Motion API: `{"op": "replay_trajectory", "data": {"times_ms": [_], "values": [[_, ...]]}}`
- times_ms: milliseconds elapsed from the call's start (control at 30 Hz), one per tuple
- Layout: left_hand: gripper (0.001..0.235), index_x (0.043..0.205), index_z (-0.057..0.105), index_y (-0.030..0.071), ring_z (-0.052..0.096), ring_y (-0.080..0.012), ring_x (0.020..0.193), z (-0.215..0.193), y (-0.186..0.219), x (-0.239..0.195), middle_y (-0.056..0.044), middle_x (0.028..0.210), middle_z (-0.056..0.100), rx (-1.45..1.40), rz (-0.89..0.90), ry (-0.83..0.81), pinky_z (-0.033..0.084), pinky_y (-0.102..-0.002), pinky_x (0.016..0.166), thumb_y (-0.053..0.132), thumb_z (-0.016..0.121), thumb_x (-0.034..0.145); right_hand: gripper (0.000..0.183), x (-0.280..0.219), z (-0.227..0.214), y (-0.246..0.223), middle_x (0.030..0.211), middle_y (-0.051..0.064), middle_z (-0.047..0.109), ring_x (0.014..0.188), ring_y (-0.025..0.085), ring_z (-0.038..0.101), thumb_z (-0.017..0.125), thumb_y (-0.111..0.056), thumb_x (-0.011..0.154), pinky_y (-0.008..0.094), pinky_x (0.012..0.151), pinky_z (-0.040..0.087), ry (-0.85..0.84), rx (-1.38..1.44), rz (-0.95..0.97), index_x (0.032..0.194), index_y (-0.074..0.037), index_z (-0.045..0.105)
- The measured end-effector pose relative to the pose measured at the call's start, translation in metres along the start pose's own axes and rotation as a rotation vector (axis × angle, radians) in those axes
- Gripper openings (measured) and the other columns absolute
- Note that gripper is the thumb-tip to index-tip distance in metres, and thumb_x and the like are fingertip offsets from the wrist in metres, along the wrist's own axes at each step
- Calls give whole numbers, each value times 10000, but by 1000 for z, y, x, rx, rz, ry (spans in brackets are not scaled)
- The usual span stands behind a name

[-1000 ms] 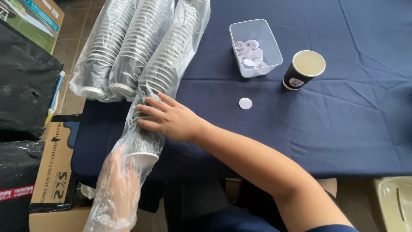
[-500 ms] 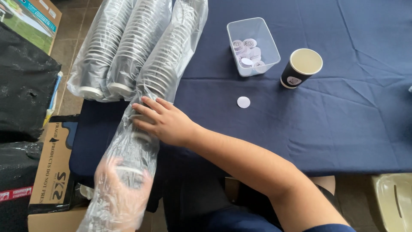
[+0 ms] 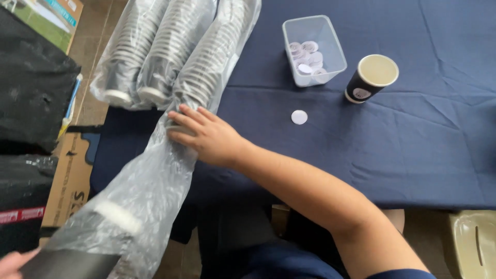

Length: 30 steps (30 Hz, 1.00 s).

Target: Labeling paper coffee cups by peeling and applying stickers to them one by one.

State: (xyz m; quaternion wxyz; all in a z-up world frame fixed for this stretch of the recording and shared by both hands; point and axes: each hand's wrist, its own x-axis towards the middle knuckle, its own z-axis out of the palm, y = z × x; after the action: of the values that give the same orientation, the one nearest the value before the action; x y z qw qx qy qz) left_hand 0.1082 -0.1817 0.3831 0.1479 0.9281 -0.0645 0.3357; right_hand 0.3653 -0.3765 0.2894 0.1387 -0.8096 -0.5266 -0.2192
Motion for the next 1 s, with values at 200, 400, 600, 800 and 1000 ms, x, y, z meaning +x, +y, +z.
{"op": "replay_trajectory", "data": {"times_ms": [200,400,600,800,1000], "values": [[785,1415,553,-59,591,-425,1148,-13,25,21,-302,1301,466,-42,2,124,570,-504,1001,297,839,776,934,1,-30,-8,1683,137,290,1566,359,278,820,-346,682,537,1251,283,-142,107,-87,1545,-232,483],[926,1371,481,-121,629,-378,1143,-12,47,30,-278,1265,612,-171,-101,220,523,-464,1050,453,772,704,837,-2,-39,-10,1656,151,340,1558,363,278,834,-322,758,549,1254,293,-110,90,-118,1526,-219,517],[811,1410,414,183,544,-277,1249,-57,66,-26,-174,1311,566,-262,-264,152,422,-364,1191,498,640,697,823,5,-38,-14,1666,170,312,1569,385,239,767,-293,766,551,1268,263,-117,115,-113,1543,-220,505],[717,1141,627,12,623,-218,1029,-23,118,48,-122,1118,641,-356,-299,225,511,-302,985,608,668,745,835,-7,-71,-7,1705,157,243,1595,379,205,707,-249,843,572,1278,234,-190,144,-89,1612,-224,380],[1100,1489,343,2,602,-317,1284,53,100,111,-175,1387,649,-534,67,20,467,-444,1167,502,963,730,581,-50,-122,34,1574,220,435,1513,446,357,605,-411,1009,574,1235,317,-76,228,30,1494,-111,493]]}}
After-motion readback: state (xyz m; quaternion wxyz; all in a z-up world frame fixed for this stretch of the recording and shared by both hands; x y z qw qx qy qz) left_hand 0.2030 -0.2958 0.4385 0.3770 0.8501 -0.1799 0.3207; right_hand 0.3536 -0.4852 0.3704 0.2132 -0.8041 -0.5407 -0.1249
